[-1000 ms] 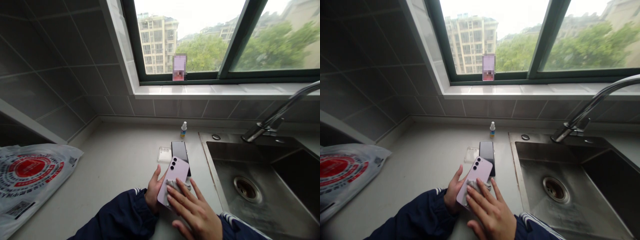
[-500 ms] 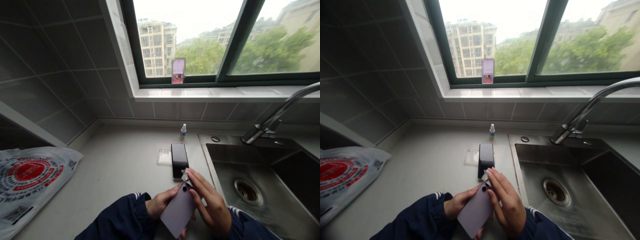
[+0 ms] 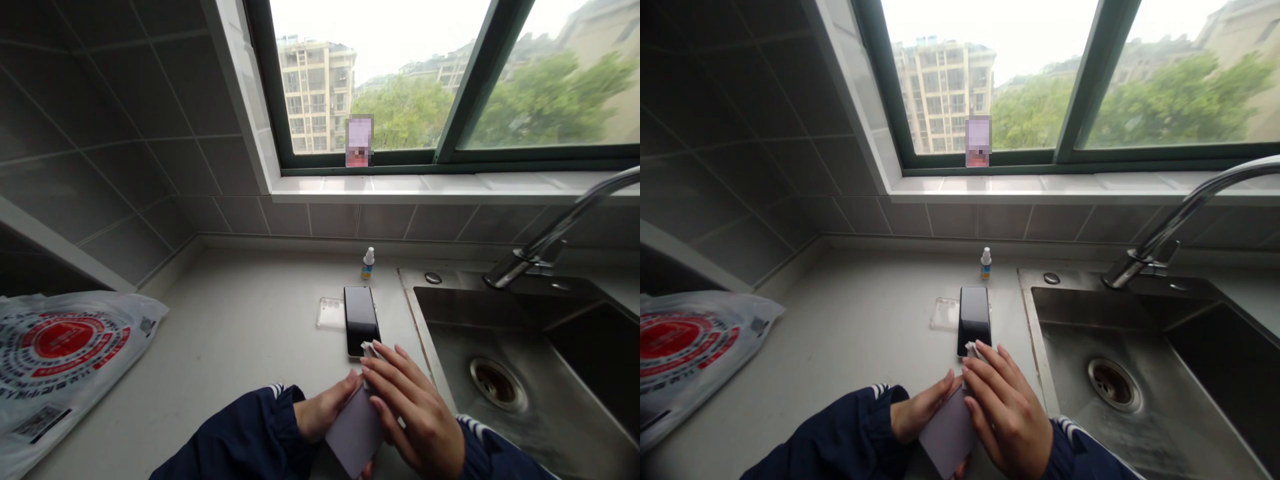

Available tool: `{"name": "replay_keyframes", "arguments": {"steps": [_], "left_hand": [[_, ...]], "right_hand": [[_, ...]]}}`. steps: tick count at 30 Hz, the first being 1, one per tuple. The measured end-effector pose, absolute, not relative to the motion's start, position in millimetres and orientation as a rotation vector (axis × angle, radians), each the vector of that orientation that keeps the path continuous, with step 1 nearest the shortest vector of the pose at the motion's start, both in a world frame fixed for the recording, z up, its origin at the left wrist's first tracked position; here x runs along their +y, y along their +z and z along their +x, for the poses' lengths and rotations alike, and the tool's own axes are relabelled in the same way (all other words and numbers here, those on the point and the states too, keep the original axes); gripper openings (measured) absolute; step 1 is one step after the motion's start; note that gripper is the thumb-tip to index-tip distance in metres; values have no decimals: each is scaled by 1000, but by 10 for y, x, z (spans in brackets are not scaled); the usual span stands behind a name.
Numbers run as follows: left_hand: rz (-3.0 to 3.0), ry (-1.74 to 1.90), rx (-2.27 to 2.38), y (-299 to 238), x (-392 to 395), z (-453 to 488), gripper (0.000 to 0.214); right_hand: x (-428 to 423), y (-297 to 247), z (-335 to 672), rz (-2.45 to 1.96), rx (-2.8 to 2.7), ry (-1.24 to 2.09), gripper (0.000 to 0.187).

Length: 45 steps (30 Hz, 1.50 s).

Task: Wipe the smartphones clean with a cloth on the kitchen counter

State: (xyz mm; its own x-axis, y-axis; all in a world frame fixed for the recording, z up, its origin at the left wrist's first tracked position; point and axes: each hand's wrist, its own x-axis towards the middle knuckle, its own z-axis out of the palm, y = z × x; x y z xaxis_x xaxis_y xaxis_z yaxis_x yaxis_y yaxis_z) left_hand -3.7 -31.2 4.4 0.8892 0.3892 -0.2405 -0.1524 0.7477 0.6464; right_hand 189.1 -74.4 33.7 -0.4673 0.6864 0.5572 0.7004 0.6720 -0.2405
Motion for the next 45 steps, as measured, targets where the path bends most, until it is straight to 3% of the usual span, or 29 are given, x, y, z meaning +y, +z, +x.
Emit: {"name": "replay_keyframes", "arguments": {"steps": [4,11,17,32,39,45], "left_hand": [[579,369,381,-90,-335,-17,81],[380,451,299,-116,-320,10,72],[551,410,305,-46,-314,-8,77],[539,425,168,145,-180,-8,80],[464,677,284,124,-115,16,70],[382,714,364,133,-127,1,62]], "right_hand": [[-803,364,1785,-1045,-2295,-36,42],[-866,353,1664,-956,-2358,-39,42],[-793,310,1798,-1093,-2261,-72,50],[-688,206,1967,-1324,-1577,473,34],[-848,182,1755,-1229,-1845,550,55],[-1004,132,1585,-1265,-2130,261,66]]}}
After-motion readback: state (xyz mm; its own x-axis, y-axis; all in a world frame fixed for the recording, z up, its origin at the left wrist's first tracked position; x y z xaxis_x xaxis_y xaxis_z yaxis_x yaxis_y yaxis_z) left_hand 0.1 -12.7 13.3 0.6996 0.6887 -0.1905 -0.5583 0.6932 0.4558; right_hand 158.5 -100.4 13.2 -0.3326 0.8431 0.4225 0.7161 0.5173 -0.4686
